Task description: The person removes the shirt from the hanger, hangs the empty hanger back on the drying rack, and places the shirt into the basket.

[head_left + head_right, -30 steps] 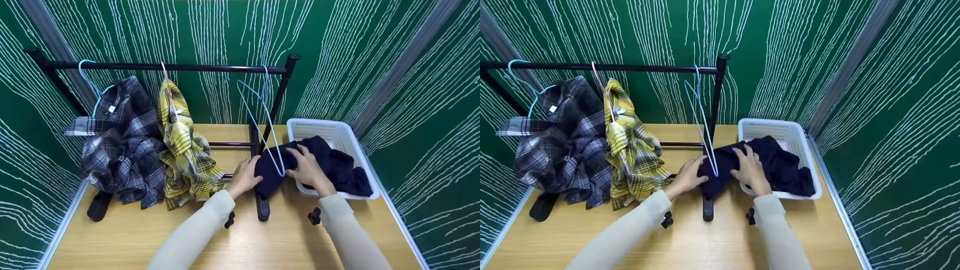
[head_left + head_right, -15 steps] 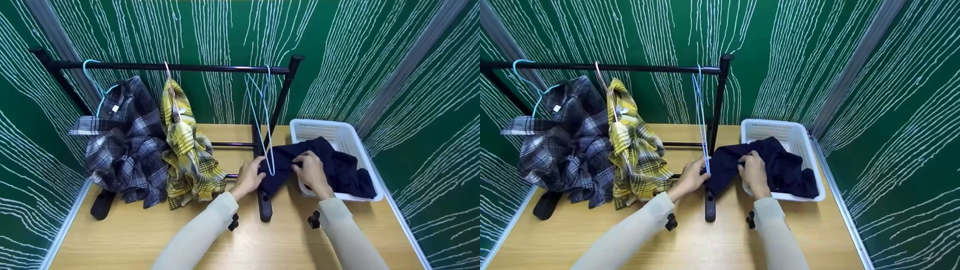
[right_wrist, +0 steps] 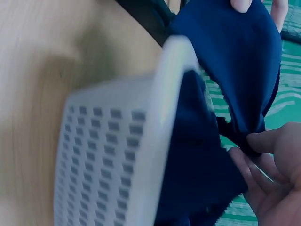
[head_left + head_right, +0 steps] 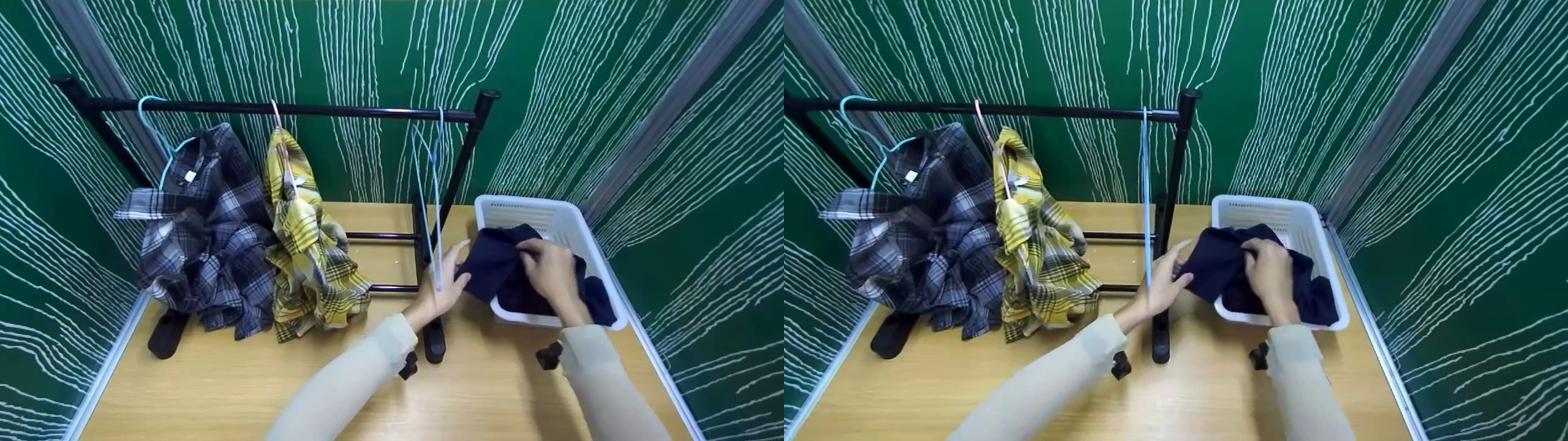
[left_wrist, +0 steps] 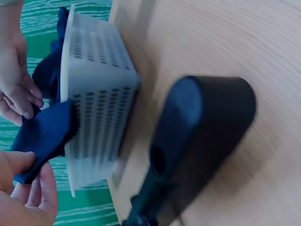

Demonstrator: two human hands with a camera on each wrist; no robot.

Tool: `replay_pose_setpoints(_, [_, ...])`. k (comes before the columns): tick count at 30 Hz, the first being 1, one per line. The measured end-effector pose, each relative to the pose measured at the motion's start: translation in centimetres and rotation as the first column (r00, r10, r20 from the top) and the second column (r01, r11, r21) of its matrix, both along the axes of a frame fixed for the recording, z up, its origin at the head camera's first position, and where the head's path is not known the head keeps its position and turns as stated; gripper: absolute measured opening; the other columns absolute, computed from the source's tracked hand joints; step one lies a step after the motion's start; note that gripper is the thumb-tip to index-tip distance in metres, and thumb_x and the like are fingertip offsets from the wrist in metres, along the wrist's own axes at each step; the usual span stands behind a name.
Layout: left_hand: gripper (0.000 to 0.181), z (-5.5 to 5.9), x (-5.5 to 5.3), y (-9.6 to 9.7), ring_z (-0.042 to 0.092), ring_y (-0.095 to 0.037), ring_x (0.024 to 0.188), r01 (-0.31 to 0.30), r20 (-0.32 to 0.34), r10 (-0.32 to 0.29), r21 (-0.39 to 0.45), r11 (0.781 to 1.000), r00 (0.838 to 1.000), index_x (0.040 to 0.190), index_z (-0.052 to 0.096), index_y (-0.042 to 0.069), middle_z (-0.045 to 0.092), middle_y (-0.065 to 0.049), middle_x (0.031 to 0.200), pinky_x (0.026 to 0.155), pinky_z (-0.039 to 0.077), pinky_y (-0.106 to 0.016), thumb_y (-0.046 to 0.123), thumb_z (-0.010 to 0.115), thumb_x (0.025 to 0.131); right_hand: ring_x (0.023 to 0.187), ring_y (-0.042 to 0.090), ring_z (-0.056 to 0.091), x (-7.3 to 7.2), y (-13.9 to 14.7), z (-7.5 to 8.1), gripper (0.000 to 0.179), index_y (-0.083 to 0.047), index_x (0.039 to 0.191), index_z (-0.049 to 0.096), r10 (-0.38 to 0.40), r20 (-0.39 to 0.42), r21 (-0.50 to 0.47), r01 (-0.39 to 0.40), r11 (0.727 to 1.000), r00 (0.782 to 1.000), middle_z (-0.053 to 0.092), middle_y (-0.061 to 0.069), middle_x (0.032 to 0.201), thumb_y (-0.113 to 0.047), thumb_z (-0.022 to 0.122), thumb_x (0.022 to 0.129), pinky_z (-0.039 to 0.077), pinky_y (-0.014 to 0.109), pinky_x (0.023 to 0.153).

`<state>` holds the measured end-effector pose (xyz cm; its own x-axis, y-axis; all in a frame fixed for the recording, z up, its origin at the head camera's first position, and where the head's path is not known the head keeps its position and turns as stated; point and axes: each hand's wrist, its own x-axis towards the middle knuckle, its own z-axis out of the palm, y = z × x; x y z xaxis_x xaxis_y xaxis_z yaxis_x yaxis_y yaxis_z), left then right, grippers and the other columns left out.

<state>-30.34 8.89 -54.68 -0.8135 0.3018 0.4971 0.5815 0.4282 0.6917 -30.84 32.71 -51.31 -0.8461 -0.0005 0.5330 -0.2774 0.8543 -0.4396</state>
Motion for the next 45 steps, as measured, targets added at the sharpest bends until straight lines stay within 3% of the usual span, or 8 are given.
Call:
replay_pose_setpoints(6, [0.068, 1.2, 0.2, 3.2, 0.065, -0.018, 0.128, 0.089, 0.023, -0.086, -0.164, 0.982, 0.996, 0.163, 0.041, 0.015, 0.063, -0.009, 0.147, 0.111, 0.046, -0.022, 0.002, 0.068, 0.102, 0.099, 0.049, 0.071, 1.0, 3.0, 0.3, 0.020, -0.002, 0.104, 0.082, -0.105, -0.001, 0.000, 0.105, 0.994, 0.994, 0.079, 0.021, 0.102, 0.006, 0.068, 0.092, 0.053, 0.063, 0.086])
replay_pose_setpoints(13, [0.059, 0.7, 0.4, 5.9, 0.064, -0.015, 0.118, 0.109, -0.122, -0.180, -0.442, 0.891, 0.976, 0.161, 0.045, 0.008, 0.058, -0.004, 0.140, 0.104, 0.048, -0.016, 0.011, 0.065, 0.105, 0.093, 0.054, 0.070, 1.8, 5.2, -1.0, 0.016, -0.003, 0.097, 0.083, -0.177, -0.008, 0.085, 0.177, 0.980, 0.984, 0.078, 0.024, 0.101, 0.004, 0.070, 0.090, 0.053, 0.066, 0.079])
replay_pose_setpoints(16, [0.058, 0.3, 0.4, 6.6, 0.061, -0.019, 0.126, 0.081, -0.154, -0.198, -0.556, 0.827, 0.968, 0.159, 0.048, 0.010, 0.054, -0.005, 0.148, 0.109, 0.046, -0.021, 0.019, 0.067, 0.105, 0.100, 0.058, 0.067, 2.0, 5.7, -1.8, 0.018, 0.001, 0.103, 0.081, -0.122, 0.012, 0.122, 0.119, 0.985, 0.992, 0.074, 0.030, 0.110, 0.004, 0.069, 0.091, 0.051, 0.068, 0.087])
replay_pose_setpoints(19, [0.057, 0.1, 0.4, 7.2, 0.056, -0.022, 0.137, 0.081, -0.127, -0.219, -0.666, 0.741, 0.967, 0.159, 0.049, 0.012, 0.050, -0.006, 0.159, 0.116, 0.043, -0.025, 0.027, 0.065, 0.107, 0.126, 0.063, 0.052, 2.2, 5.9, -2.4, 0.030, 0.005, 0.125, 0.073, -0.041, 0.176, 0.121, 0.020, 0.992, 0.984, 0.059, 0.039, 0.137, -0.012, 0.065, 0.100, 0.038, 0.074, 0.105])
replay_pose_setpoints(25, [0.048, 0.1, 0.4, 8.3, 0.052, -0.017, 0.144, 0.081, -0.079, -0.270, -0.841, 0.535, 0.960, 0.156, 0.054, 0.018, 0.051, 0.000, 0.162, 0.118, 0.041, -0.029, 0.038, 0.051, 0.113, 0.150, 0.070, 0.002, 2.6, 5.9, -3.2, 0.083, 0.006, 0.160, 0.035, 0.016, 0.536, 0.111, -0.090, 0.990, 0.844, 0.010, 0.043, 0.167, -0.054, 0.054, 0.106, 0.006, 0.084, 0.115])
replay_pose_setpoints(31, [0.053, -0.2, 0.7, 8.9, 0.043, -0.008, 0.150, 0.113, 0.027, -0.206, -0.900, 0.420, 0.978, 0.161, 0.049, 0.027, 0.046, 0.011, 0.165, 0.126, 0.025, -0.028, 0.047, 0.029, 0.116, 0.145, 0.076, 0.002, 2.5, 5.8, -4.7, 0.084, 0.008, 0.160, 0.032, -0.019, 0.574, 0.179, -0.103, 0.978, 0.818, 0.011, 0.048, 0.163, -0.051, 0.056, 0.105, 0.002, 0.085, 0.115])
replay_pose_setpoints(35, [0.056, -0.6, 0.7, 9.2, 0.038, -0.007, 0.153, 0.119, 0.050, -0.182, -0.912, 0.392, 0.982, 0.162, 0.047, 0.032, 0.044, 0.013, 0.166, 0.127, 0.018, -0.028, 0.050, 0.020, 0.115, 0.142, 0.080, 0.002, 2.3, 5.8, -5.2, 0.083, 0.008, 0.161, 0.030, -0.045, 0.620, 0.195, -0.098, 0.976, 0.783, 0.008, 0.049, 0.162, -0.051, 0.053, 0.107, 0.001, 0.087, 0.113])
replay_pose_setpoints(45, [0.057, -0.4, 0.8, 9.2, 0.047, -0.005, 0.142, 0.142, 0.074, -0.177, -0.900, 0.413, 0.981, 0.140, 0.069, 0.042, 0.062, 0.020, 0.148, 0.127, 0.016, -0.029, 0.051, 0.019, 0.115, 0.140, 0.082, 0.000, 1.3, 5.7, -5.3, 0.085, 0.012, 0.159, 0.031, -0.061, 0.727, 0.201, -0.128, 0.971, 0.684, 0.002, 0.048, 0.164, -0.054, 0.050, 0.109, -0.002, 0.085, 0.114])
